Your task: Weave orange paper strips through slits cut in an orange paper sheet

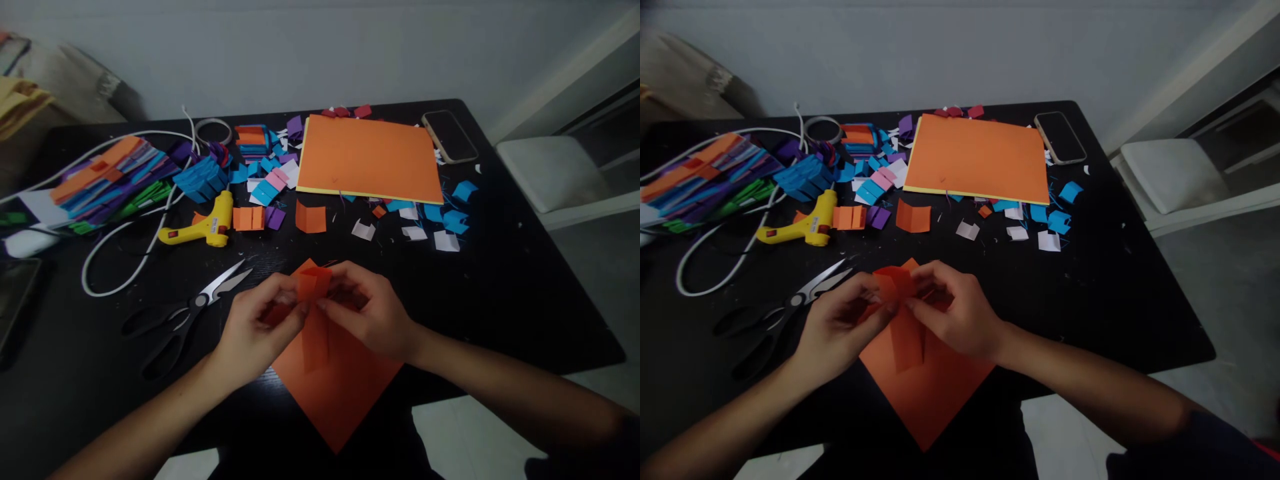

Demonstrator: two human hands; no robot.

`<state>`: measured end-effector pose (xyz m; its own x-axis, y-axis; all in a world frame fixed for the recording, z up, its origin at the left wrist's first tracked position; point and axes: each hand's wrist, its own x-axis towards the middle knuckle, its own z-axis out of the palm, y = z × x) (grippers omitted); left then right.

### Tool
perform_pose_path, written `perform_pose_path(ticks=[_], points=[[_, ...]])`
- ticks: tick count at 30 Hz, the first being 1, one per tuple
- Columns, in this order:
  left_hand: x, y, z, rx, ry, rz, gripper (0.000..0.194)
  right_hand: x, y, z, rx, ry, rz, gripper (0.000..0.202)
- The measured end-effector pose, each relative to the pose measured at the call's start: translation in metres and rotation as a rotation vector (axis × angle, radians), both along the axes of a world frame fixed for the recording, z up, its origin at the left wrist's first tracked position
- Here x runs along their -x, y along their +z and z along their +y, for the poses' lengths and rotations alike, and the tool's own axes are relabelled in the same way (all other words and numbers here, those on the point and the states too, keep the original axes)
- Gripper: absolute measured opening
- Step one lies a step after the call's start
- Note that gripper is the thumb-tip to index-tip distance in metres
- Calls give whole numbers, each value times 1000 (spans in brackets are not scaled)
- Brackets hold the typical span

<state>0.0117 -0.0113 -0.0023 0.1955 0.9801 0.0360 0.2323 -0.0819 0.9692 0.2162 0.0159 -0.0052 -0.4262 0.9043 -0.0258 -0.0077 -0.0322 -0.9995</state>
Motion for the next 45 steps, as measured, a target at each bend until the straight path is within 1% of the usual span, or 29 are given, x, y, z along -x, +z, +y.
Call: perform_pose_path(ticks=[3,6,10,13,17,22,28,34,40,45], points=[[1,-1,0,-9,11,15,10,0,-2,1,27,-8,34,20],[0,2,1,0,12,35,9,0,-3,1,38,-11,34,21],[-2,5,3,33,-12,3,9,-1,-2,0,28,-19,11,22],[-2,4,4,88,-34,19,4,-1,-3,-1,9,-21,-12,24],[-1,4,5,142,-55,58,12,-1,-2,-1,-10,-12,-27,25],[-1,5,5,151,-62,25,17,-1,-2,0,-24,-13,-40,25],[-2,6,5,148,-45,-15,16,-1,-1,0,-2,-12,-25,23],[-2,7,7,133,25,-14,15,1,3,3,109,32,-2,11],[-2,8,8,129,20,-41,15,1,6,6,156,-1,6,9],[-2,10,8,65,36,-79,4,0,6,7,165,-42,-24,8]])
